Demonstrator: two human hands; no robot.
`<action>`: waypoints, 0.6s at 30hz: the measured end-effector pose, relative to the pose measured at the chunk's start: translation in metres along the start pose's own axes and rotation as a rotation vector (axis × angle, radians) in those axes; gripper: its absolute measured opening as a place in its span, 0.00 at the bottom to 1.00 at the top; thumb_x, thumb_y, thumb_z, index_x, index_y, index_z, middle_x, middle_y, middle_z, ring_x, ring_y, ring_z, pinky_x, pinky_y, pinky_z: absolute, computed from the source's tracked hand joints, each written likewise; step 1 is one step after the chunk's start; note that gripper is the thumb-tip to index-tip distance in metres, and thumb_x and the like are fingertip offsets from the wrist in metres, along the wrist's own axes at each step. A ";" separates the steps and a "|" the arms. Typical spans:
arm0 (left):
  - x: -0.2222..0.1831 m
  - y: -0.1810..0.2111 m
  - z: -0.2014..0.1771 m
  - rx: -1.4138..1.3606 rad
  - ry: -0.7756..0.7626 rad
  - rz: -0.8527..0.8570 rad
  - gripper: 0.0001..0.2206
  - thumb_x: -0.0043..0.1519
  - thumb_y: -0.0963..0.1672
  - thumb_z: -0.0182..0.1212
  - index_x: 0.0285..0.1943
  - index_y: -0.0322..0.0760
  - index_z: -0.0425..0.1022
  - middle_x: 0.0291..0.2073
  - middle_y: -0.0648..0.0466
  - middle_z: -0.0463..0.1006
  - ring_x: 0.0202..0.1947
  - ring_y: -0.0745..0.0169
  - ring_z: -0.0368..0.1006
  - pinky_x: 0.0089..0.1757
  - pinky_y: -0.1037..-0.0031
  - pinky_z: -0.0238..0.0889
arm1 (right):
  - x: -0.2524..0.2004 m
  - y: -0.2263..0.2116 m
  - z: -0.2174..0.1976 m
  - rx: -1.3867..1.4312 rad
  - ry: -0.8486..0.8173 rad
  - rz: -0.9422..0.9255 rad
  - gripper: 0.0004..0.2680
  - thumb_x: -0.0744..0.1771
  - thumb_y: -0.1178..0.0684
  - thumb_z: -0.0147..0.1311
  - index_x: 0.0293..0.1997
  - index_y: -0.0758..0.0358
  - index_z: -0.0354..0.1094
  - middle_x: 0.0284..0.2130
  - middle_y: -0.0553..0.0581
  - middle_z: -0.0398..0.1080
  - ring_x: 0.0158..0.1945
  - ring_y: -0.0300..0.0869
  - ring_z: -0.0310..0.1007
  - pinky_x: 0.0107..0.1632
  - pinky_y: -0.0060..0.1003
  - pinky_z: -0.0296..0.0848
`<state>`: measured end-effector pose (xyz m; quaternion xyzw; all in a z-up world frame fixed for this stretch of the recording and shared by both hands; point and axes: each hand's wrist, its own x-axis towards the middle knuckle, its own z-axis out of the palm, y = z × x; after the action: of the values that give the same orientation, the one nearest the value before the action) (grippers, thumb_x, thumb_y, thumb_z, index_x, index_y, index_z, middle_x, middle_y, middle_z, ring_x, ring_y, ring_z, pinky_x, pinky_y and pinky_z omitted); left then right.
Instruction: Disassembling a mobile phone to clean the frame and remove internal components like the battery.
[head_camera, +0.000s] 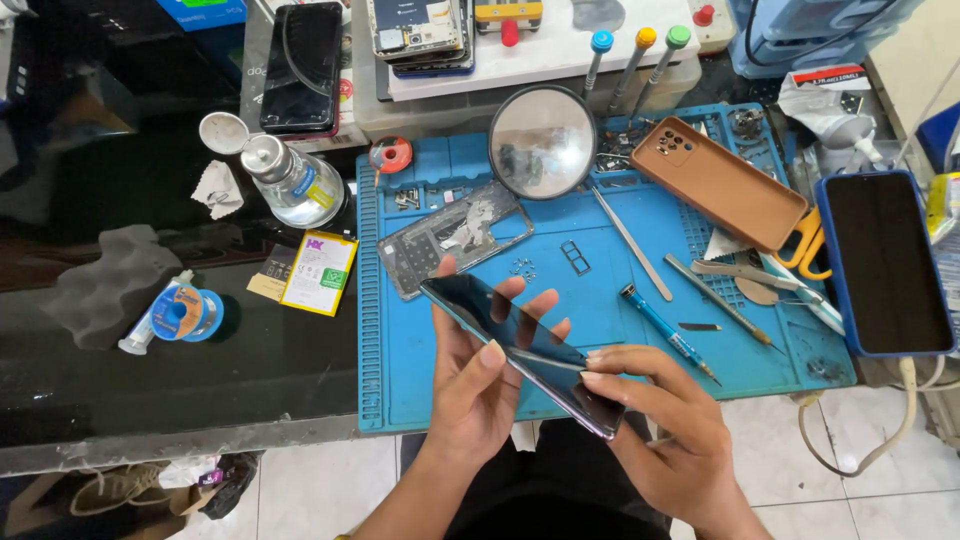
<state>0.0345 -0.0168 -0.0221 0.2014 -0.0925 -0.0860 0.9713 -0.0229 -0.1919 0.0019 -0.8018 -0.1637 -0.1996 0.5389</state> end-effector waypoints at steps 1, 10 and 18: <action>0.001 0.000 0.000 0.000 -0.002 -0.002 0.38 0.67 0.41 0.64 0.81 0.54 0.41 0.66 0.39 0.65 0.66 0.33 0.66 0.62 0.43 0.63 | 0.000 0.000 0.000 -0.002 0.002 0.000 0.10 0.66 0.65 0.54 0.52 0.65 0.72 0.50 0.67 0.75 0.55 0.52 0.80 0.59 0.47 0.82; -0.004 0.004 0.013 0.484 0.268 -0.067 0.41 0.62 0.50 0.63 0.81 0.48 0.39 0.59 0.47 0.62 0.64 0.38 0.71 0.60 0.51 0.66 | 0.000 0.008 -0.007 -0.166 0.158 0.045 0.09 0.63 0.61 0.62 0.45 0.70 0.74 0.37 0.63 0.77 0.37 0.46 0.77 0.38 0.34 0.77; -0.022 0.013 0.056 1.722 -0.227 0.411 0.42 0.67 0.58 0.58 0.84 0.51 0.34 0.81 0.36 0.42 0.84 0.29 0.39 0.74 0.25 0.24 | 0.041 -0.037 -0.026 -0.163 0.162 0.369 0.04 0.66 0.61 0.58 0.42 0.70 0.76 0.30 0.56 0.74 0.32 0.37 0.69 0.32 0.28 0.70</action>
<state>0.0026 -0.0212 0.0302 0.8310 -0.2550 0.1699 0.4643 -0.0087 -0.2004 0.0605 -0.8404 0.0466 -0.1740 0.5112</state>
